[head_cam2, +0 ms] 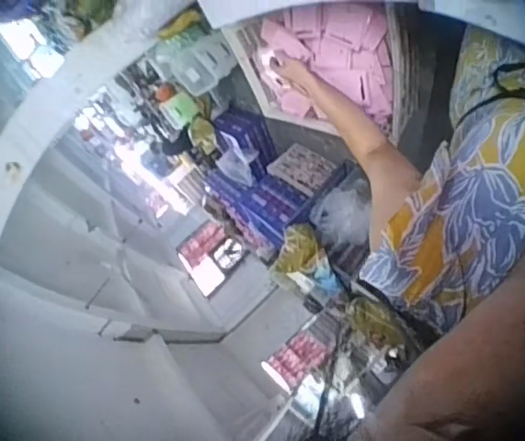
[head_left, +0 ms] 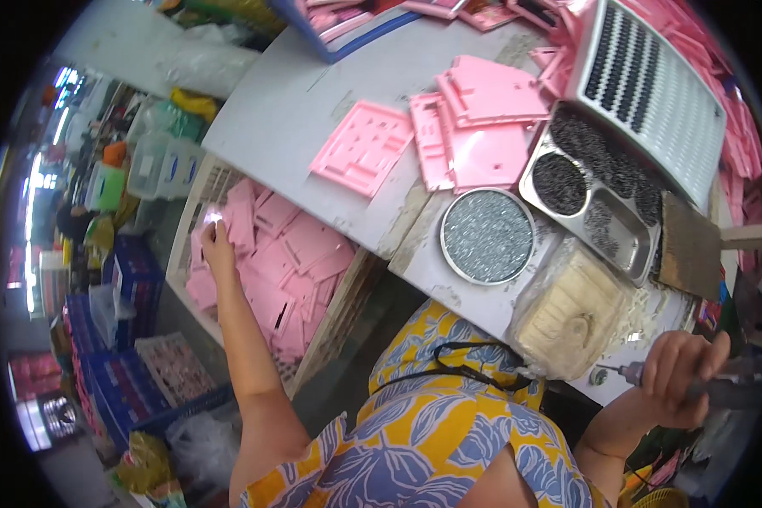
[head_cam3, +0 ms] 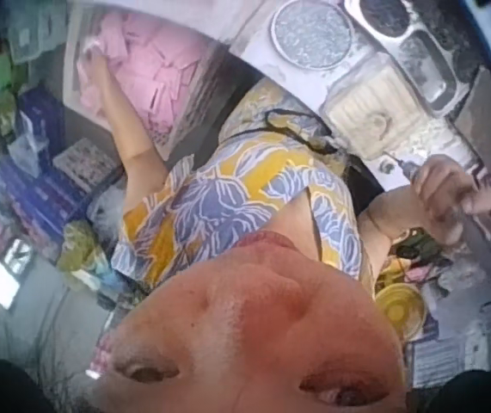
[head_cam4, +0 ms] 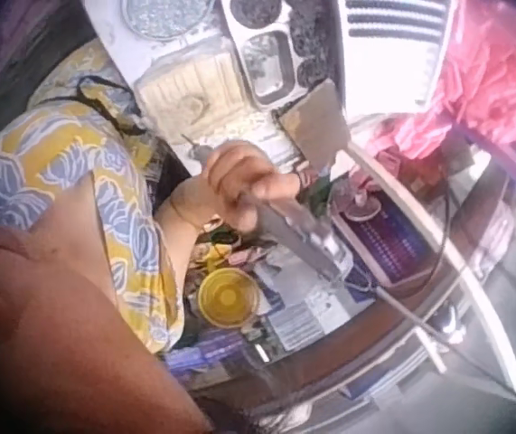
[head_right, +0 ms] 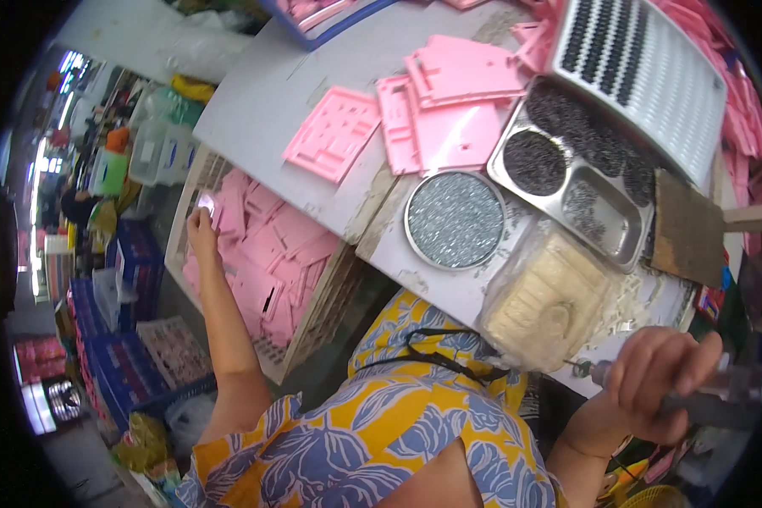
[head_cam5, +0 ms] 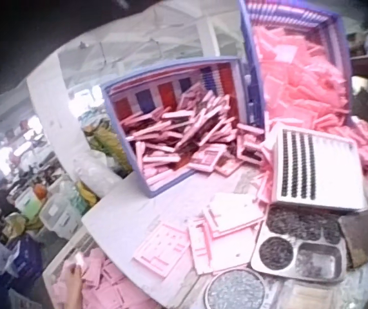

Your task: Assembling electronic components and screws into a pink toy casing at a factory workbench.

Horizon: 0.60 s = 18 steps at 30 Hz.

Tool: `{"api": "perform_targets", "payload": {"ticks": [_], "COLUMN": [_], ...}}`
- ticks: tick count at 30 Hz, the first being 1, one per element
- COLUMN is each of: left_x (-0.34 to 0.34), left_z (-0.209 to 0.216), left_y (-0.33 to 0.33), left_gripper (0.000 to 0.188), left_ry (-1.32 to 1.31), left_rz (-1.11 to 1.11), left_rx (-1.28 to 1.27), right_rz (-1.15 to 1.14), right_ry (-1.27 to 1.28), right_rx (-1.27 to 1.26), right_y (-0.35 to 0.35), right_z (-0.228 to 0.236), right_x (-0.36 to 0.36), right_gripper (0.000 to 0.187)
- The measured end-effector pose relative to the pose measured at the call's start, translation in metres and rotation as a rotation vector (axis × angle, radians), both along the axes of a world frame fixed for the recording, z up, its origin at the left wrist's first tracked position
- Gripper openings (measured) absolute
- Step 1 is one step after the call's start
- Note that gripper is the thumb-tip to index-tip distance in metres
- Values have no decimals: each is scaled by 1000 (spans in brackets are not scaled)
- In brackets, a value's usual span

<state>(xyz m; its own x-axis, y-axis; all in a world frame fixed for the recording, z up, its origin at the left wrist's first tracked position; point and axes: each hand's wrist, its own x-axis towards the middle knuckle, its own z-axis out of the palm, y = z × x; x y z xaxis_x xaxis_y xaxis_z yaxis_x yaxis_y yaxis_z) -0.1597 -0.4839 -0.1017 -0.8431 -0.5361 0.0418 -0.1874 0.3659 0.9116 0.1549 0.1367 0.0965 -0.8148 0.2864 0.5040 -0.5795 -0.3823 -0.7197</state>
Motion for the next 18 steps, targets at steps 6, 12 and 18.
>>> {"api": "perform_targets", "payload": {"ticks": [6, 12, 18], "left_x": [-64, -219, -321], "left_z": [100, 81, 52], "left_y": [281, 482, 533], "left_gripper": [29, 36, 31], "left_ry": [476, 532, 480], "left_rz": [-825, -785, -557], "left_rx": [-339, -1094, -1318], "right_rz": [-599, -906, -1025], "right_ry": [-407, -490, -494], "right_rx": [381, 547, 560], "right_y": [7, 19, 23], "right_z": [-9, -18, -12], "right_x": [-1, -4, 16], "right_gripper": [89, 100, 90]}}
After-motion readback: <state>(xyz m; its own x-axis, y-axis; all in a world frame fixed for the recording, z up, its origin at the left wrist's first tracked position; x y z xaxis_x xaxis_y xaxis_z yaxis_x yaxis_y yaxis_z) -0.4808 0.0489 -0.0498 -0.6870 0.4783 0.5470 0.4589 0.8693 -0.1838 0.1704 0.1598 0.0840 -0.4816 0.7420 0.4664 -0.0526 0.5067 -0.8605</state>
